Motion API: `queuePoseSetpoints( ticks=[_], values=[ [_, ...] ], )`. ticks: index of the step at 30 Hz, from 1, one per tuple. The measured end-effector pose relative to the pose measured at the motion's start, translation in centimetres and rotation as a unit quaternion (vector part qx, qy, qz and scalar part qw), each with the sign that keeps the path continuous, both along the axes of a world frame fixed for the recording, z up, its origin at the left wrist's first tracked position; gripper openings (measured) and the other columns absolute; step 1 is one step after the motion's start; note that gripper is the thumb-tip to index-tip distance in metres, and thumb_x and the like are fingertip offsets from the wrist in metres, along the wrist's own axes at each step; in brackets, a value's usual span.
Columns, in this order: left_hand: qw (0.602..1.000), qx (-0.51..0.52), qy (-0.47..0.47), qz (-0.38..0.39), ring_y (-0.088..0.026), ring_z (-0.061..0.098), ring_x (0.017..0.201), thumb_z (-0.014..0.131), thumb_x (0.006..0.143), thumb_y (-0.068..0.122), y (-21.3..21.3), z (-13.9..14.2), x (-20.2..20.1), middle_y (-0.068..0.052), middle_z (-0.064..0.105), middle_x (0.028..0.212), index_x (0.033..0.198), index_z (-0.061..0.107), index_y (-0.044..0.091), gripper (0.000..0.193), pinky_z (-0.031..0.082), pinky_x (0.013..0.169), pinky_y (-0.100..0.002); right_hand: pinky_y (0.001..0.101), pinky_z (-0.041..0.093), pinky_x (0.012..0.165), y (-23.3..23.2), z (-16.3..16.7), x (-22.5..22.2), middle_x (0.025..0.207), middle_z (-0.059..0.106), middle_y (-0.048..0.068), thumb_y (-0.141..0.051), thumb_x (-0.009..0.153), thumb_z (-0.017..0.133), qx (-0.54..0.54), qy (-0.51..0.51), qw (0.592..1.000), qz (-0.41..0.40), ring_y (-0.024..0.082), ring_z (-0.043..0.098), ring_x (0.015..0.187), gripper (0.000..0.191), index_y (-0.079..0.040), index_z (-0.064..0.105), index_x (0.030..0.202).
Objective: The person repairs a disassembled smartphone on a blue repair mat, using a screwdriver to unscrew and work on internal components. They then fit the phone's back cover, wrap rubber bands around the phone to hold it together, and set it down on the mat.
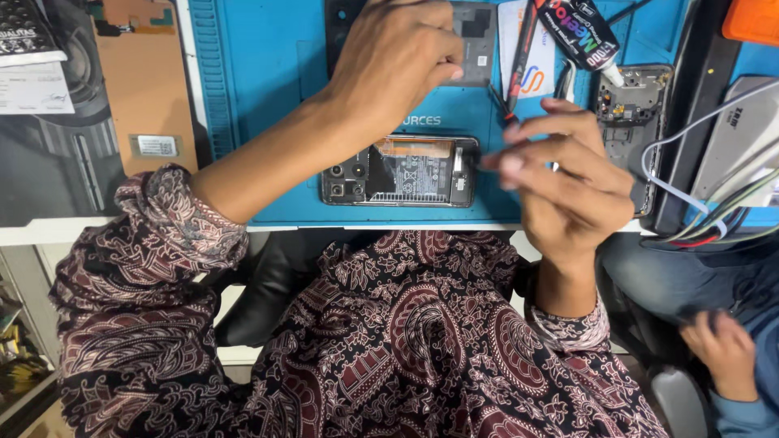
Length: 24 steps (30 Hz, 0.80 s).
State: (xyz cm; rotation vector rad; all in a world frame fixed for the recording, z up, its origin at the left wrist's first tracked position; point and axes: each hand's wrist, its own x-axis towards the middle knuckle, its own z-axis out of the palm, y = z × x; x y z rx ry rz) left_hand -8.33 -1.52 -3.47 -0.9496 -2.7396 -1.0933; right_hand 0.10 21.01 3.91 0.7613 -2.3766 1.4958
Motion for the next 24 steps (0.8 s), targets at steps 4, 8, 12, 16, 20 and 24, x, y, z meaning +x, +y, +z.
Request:
queuePoseSetpoints(
  ticks=[4, 8, 12, 16, 20, 24],
  values=[
    [1.000, 0.011, 0.012, -0.002, -0.029, 0.062, 0.101, 0.082, 0.092, 0.016, 0.4, -0.1, 0.0, -0.008, 0.064, 0.096, 0.091, 0.072, 0.007, 0.013, 0.047, 0.092, -0.046, 0.0403, 0.054, 0.095, -0.2, -0.2, 0.1, 0.100, 0.070, 0.010, -0.007, 0.085, 0.086, -0.005, 0.013, 1.000, -0.015, 0.029, 0.065, 0.103, 0.032, -0.010, 0.073, 0.114],
    [0.990, -0.053, 0.131, 0.008, -0.024, 0.060, 0.111, 0.075, 0.089, 0.007, 0.9, 0.5, 0.8, -0.007, 0.063, 0.103, 0.090, 0.064, 0.004, 0.011, 0.045, 0.100, -0.044, 0.0362, 0.054, 0.086, -0.6, 0.1, 0.1, 0.097, 0.068, 0.008, -0.006, 0.083, 0.089, -0.006, 0.028, 0.999, -0.025, 0.028, 0.063, 0.103, 0.031, -0.008, 0.074, 0.110],
    [0.997, 0.007, 0.058, -0.041, -0.024, 0.058, 0.105, 0.077, 0.095, 0.010, 0.4, 1.6, 2.6, -0.007, 0.062, 0.100, 0.097, 0.063, 0.005, 0.014, 0.042, 0.091, -0.042, 0.0439, 0.051, 0.086, -0.7, 1.0, 0.1, 0.099, 0.070, 0.018, -0.011, 0.070, 0.085, 0.052, 0.021, 0.998, -0.032, 0.034, 0.062, 0.099, 0.039, 0.000, 0.070, 0.105],
    [0.993, 0.077, 0.058, -0.067, -0.021, 0.059, 0.102, 0.078, 0.096, 0.011, -0.4, 2.4, 4.5, -0.003, 0.065, 0.101, 0.098, 0.064, 0.006, 0.015, 0.042, 0.093, -0.039, 0.0381, 0.054, 0.080, -1.0, 1.1, 0.4, 0.089, 0.069, 0.009, -0.001, 0.079, 0.084, 0.022, 0.002, 0.999, -0.045, 0.028, 0.065, 0.094, 0.025, -0.003, 0.074, 0.102],
    [0.991, 0.114, 0.039, -0.059, -0.019, 0.062, 0.094, 0.080, 0.095, 0.014, -0.3, 2.8, 6.4, -0.002, 0.068, 0.096, 0.096, 0.066, 0.008, 0.015, 0.043, 0.092, -0.037, 0.0375, 0.053, 0.084, -0.9, 1.0, 0.6, 0.100, 0.068, 0.014, 0.001, 0.084, 0.080, 0.037, 0.003, 0.998, -0.052, 0.030, 0.063, 0.105, 0.026, -0.001, 0.071, 0.109],
    [0.992, 0.120, 0.001, -0.032, -0.017, 0.064, 0.092, 0.079, 0.094, 0.014, 0.2, 3.1, 7.8, 0.000, 0.071, 0.094, 0.102, 0.063, 0.008, 0.019, 0.043, 0.094, -0.038, 0.0355, 0.049, 0.079, -0.9, 1.2, 0.6, 0.089, 0.067, 0.009, -0.003, 0.078, 0.093, 0.028, 0.039, 0.998, -0.043, 0.027, 0.066, 0.097, 0.036, -0.005, 0.073, 0.108]
  ],
)
